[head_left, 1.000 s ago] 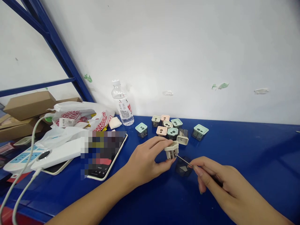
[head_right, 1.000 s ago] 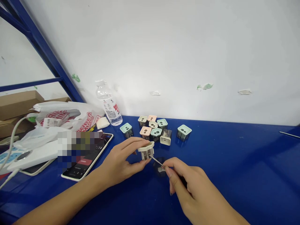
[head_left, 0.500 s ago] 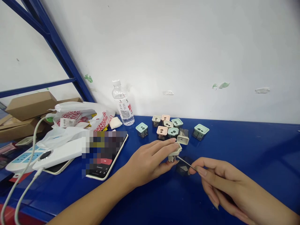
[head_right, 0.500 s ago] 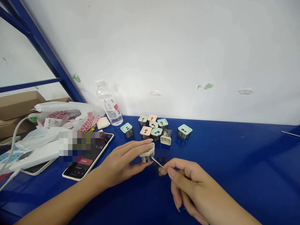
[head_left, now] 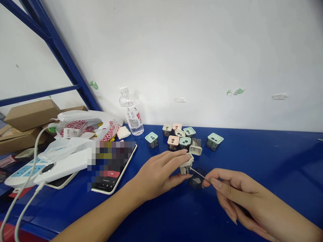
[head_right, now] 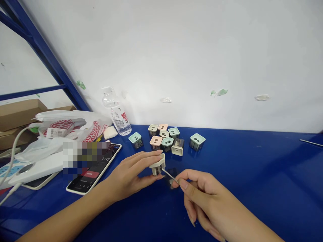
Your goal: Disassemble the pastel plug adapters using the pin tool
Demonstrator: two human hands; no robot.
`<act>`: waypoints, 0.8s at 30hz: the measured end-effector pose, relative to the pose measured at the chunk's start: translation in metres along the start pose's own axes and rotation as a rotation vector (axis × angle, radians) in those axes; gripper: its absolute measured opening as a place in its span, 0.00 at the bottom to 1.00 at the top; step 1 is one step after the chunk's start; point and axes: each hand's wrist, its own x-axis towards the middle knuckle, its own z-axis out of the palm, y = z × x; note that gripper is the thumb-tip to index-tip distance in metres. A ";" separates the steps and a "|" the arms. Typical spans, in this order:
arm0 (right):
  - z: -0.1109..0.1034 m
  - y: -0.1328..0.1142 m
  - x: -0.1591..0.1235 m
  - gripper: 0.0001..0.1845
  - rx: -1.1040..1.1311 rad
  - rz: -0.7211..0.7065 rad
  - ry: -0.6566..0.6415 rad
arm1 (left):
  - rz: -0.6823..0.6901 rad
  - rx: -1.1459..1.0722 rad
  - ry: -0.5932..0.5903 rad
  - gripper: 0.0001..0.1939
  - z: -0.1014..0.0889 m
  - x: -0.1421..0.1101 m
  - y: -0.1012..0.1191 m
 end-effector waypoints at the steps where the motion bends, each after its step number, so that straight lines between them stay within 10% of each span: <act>1: 0.000 0.000 0.000 0.27 0.010 0.007 0.001 | 0.011 -0.004 0.002 0.19 0.000 0.000 0.000; 12: -0.004 -0.003 -0.004 0.27 0.099 0.060 -0.035 | 0.110 0.040 0.019 0.16 0.001 0.002 0.007; 24: -0.008 -0.004 -0.017 0.28 -0.624 -0.224 0.121 | 0.129 0.055 -0.022 0.26 0.005 0.005 0.014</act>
